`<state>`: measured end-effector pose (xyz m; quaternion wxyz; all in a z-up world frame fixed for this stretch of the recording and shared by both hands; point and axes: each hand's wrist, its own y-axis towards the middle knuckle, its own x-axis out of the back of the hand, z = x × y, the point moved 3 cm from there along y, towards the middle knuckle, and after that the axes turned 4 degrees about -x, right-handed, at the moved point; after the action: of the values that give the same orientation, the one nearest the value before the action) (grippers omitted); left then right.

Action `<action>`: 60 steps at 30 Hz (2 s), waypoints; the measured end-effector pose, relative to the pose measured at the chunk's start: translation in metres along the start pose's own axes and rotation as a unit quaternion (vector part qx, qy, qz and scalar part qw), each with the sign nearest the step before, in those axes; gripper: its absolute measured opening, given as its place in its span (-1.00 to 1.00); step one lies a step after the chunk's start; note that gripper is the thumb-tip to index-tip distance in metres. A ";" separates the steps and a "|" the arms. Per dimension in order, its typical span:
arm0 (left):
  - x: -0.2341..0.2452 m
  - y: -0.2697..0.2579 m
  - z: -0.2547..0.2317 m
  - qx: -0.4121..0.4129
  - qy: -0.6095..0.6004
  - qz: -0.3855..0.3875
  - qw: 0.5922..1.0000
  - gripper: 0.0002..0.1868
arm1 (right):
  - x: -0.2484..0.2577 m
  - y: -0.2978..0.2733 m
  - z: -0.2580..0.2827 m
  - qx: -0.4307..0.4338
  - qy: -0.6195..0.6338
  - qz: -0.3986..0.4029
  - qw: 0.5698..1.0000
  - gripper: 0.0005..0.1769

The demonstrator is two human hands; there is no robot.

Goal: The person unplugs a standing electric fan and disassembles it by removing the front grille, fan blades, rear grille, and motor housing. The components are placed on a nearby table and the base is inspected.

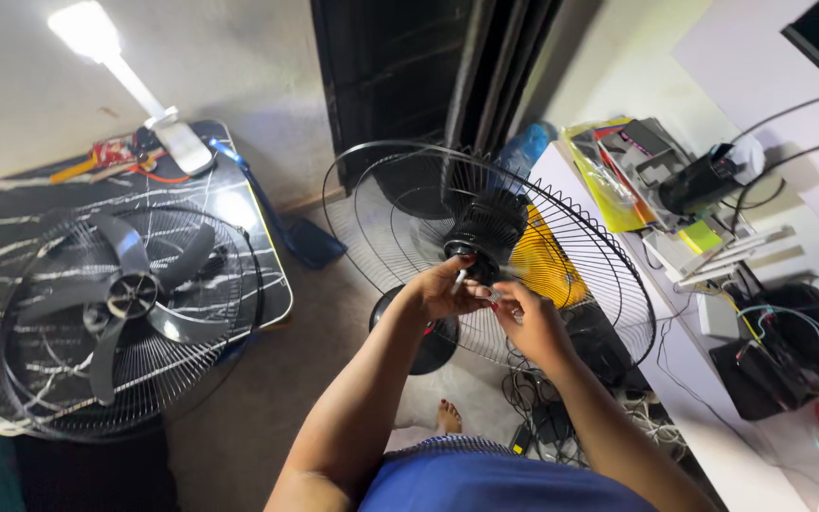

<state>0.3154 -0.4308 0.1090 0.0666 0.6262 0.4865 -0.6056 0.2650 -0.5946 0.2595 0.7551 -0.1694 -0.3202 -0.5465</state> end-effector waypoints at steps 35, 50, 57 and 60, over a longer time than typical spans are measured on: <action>-0.054 -0.064 -0.031 -0.210 0.292 -0.269 0.893 -0.63 | 0.088 0.216 -0.126 0.147 0.120 0.178 0.966 -0.60; -0.106 -0.109 -0.012 -0.507 0.683 -0.335 0.404 -0.48 | 0.019 0.188 -0.191 0.088 0.303 0.169 0.934 -0.79; -0.043 -0.081 -0.011 -0.319 0.381 -0.234 0.836 -0.35 | 0.020 0.177 -0.165 -0.021 0.211 0.194 0.958 -0.58; -0.031 -0.064 -0.006 -0.242 0.119 -0.149 0.951 -0.46 | 0.026 0.176 -0.145 0.101 0.171 0.151 0.968 -0.50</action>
<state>0.2820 -0.4101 0.1681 0.0672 0.5790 0.7108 -0.3938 0.4780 -0.6398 0.1865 0.8857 -0.0429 -0.2105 -0.4115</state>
